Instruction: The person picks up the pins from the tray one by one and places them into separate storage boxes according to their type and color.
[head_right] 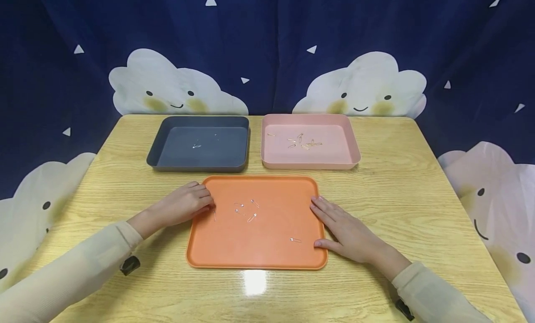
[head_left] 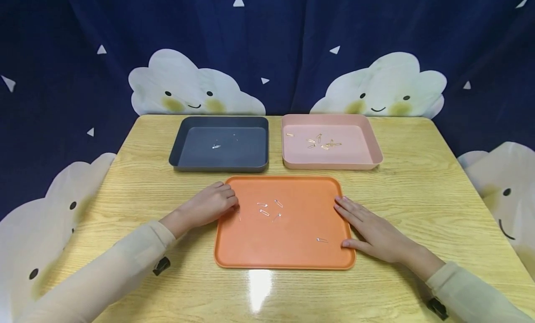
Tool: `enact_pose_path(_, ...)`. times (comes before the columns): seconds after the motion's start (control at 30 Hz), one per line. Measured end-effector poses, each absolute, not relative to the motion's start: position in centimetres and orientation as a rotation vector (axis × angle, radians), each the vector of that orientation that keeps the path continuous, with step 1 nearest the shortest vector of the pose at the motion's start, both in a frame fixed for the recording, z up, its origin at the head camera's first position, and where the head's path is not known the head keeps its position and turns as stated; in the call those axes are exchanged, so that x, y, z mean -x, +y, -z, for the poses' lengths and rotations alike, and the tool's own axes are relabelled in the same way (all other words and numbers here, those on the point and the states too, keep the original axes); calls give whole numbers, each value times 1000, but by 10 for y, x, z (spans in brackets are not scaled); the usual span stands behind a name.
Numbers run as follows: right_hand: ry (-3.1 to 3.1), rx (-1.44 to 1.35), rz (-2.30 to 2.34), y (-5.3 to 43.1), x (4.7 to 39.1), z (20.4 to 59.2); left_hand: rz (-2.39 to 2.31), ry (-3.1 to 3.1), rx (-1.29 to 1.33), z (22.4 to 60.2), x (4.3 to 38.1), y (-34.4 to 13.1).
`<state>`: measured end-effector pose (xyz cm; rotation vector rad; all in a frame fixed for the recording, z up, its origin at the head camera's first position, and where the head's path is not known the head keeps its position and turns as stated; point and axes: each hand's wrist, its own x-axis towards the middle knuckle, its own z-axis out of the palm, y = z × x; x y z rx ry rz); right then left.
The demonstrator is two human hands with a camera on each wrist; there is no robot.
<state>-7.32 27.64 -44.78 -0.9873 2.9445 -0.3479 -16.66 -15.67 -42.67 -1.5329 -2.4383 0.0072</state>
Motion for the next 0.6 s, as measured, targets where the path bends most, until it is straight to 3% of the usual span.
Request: enact_pose_path(0.6,2942,997,340,278,74,449,-192,-2394,1526,429,172,-152)
